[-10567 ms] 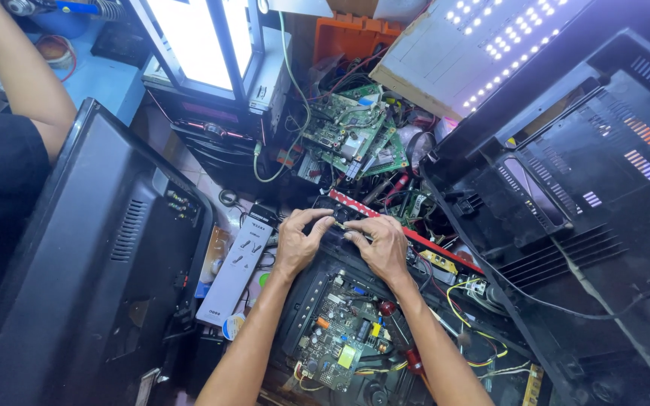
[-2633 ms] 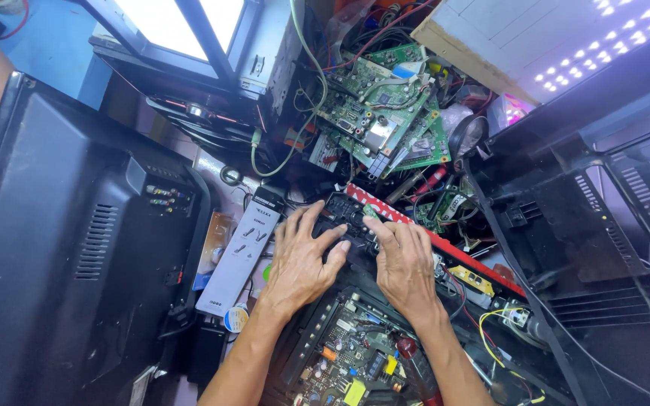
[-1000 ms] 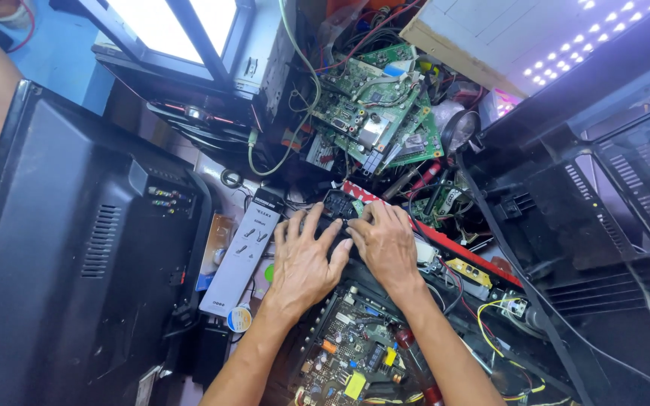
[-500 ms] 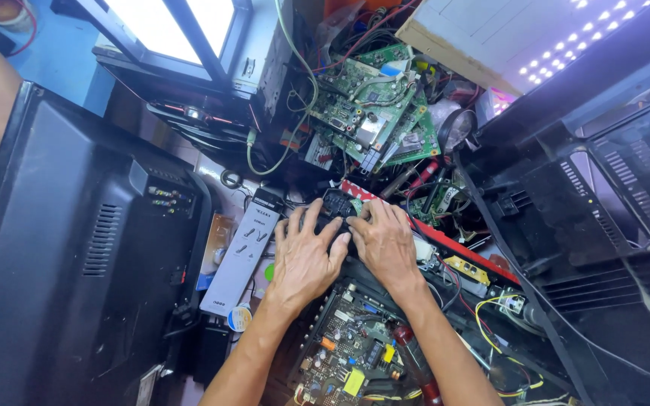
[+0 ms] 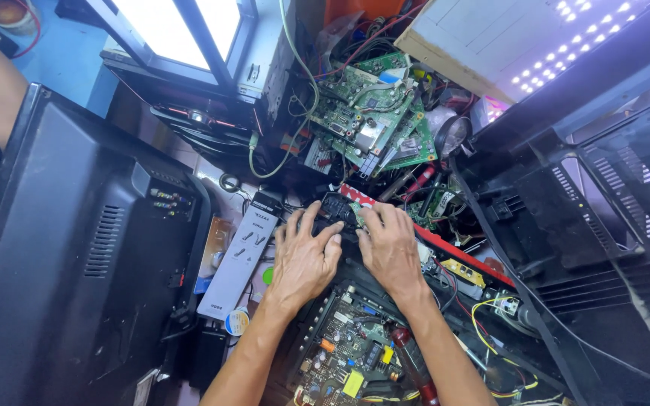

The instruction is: Connecting internal components and wiring while repairing a television

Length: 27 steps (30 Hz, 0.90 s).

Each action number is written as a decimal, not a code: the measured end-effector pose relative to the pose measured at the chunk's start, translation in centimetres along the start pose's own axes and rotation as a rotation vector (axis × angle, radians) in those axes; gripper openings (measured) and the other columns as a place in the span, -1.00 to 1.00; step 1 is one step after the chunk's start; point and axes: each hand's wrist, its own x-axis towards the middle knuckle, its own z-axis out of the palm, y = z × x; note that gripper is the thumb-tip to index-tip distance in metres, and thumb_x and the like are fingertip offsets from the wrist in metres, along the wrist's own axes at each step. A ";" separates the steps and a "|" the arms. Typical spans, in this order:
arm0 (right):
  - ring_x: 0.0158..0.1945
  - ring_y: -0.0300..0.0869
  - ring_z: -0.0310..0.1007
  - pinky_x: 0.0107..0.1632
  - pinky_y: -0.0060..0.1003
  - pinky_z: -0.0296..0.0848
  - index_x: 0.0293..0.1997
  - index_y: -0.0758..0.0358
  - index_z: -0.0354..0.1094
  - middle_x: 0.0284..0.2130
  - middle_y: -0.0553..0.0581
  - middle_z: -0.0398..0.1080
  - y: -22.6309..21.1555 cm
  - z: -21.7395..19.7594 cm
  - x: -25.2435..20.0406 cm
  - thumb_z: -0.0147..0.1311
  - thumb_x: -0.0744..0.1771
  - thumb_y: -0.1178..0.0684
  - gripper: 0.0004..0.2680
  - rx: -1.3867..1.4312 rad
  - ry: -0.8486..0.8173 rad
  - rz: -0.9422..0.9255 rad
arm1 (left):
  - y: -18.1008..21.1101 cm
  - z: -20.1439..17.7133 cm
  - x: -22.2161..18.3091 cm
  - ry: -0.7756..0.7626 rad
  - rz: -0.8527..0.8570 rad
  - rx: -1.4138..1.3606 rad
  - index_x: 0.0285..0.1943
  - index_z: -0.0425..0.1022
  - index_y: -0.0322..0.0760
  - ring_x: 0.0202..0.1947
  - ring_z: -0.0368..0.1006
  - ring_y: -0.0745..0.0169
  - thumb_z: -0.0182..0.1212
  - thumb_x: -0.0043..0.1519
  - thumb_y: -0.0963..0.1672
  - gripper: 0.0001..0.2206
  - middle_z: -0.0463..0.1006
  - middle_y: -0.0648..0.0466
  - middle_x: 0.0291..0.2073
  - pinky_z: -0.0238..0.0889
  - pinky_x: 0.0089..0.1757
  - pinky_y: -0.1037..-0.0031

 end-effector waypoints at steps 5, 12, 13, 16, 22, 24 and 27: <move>-0.01 0.02 0.41 0.18 -0.03 0.33 -0.17 0.16 0.43 -0.14 0.10 0.31 0.5 -0.3 -0.7 0.26 0.28 -0.06 -0.81 -0.027 0.004 0.062 | 0.0 -0.1 -0.1 -0.006 -0.004 -0.027 0.14 0.59 0.05 0.33 0.12 -0.27 -0.15 0.32 0.01 -0.62 0.23 -0.09 0.35 0.08 0.13 -0.04; -0.08 -0.07 0.50 0.27 0.00 0.26 -0.24 0.02 0.53 -0.34 0.00 0.43 0.0 -0.8 -0.7 0.22 0.32 -0.01 -0.95 0.090 0.053 0.041 | 0.0 -0.2 0.0 0.001 -0.011 -0.058 0.16 0.58 0.06 0.32 0.14 -0.28 -0.12 0.30 0.00 -0.63 0.23 -0.10 0.34 0.10 0.13 -0.11; -0.08 -0.07 0.50 0.27 0.00 0.26 -0.24 0.02 0.53 -0.34 0.00 0.43 -0.5 -1.2 -0.7 0.22 0.32 -0.01 -0.95 0.089 0.052 0.042 | -0.1 0.1 0.0 0.001 -0.010 -0.059 0.16 0.58 0.06 0.32 0.14 -0.28 -0.12 0.30 0.00 -0.63 0.23 -0.10 0.34 0.10 0.13 -0.11; -0.01 -0.15 0.53 0.35 -0.02 0.20 -0.19 0.04 0.52 -0.40 0.01 0.51 -1.2 -1.6 -0.8 0.17 0.35 -0.01 -0.94 0.071 0.065 -0.004 | -0.4 0.5 -0.1 0.027 -0.009 -0.058 0.14 0.59 0.06 0.31 0.16 -0.26 -0.10 0.30 0.01 -0.64 0.25 -0.10 0.32 0.12 0.12 -0.10; -0.13 -0.14 0.53 0.31 -0.03 0.24 -0.14 0.05 0.58 -0.40 0.01 0.53 -0.7 -0.8 -0.9 0.13 0.37 -0.03 -0.88 0.052 0.022 0.006 | -0.5 0.7 -0.1 0.056 -0.001 -0.048 0.11 0.59 0.10 0.30 0.19 -0.22 -0.10 0.29 0.01 -0.65 0.28 -0.06 0.29 0.15 0.11 -0.03; -0.16 -0.12 0.52 0.30 -0.02 0.24 -0.13 0.09 0.59 -0.41 0.04 0.53 -1.0 -0.9 -0.6 0.10 0.39 -0.09 -0.83 0.088 -0.019 0.044 | -0.4 0.6 -0.1 0.065 0.003 -0.044 0.06 0.61 0.05 0.29 0.19 -0.23 -0.09 0.28 0.00 -0.67 0.29 -0.08 0.30 0.16 0.10 -0.01; -0.13 -0.11 0.51 0.32 -0.01 0.22 -0.12 0.08 0.59 -0.41 0.05 0.53 -0.5 0.1 -0.6 0.16 0.35 -0.07 -0.85 0.070 -0.037 0.046 | -0.4 0.8 -0.1 0.076 0.005 -0.035 0.01 0.62 0.00 0.28 0.20 -0.24 -0.08 0.28 0.00 -0.67 0.29 -0.09 0.30 0.16 0.10 0.00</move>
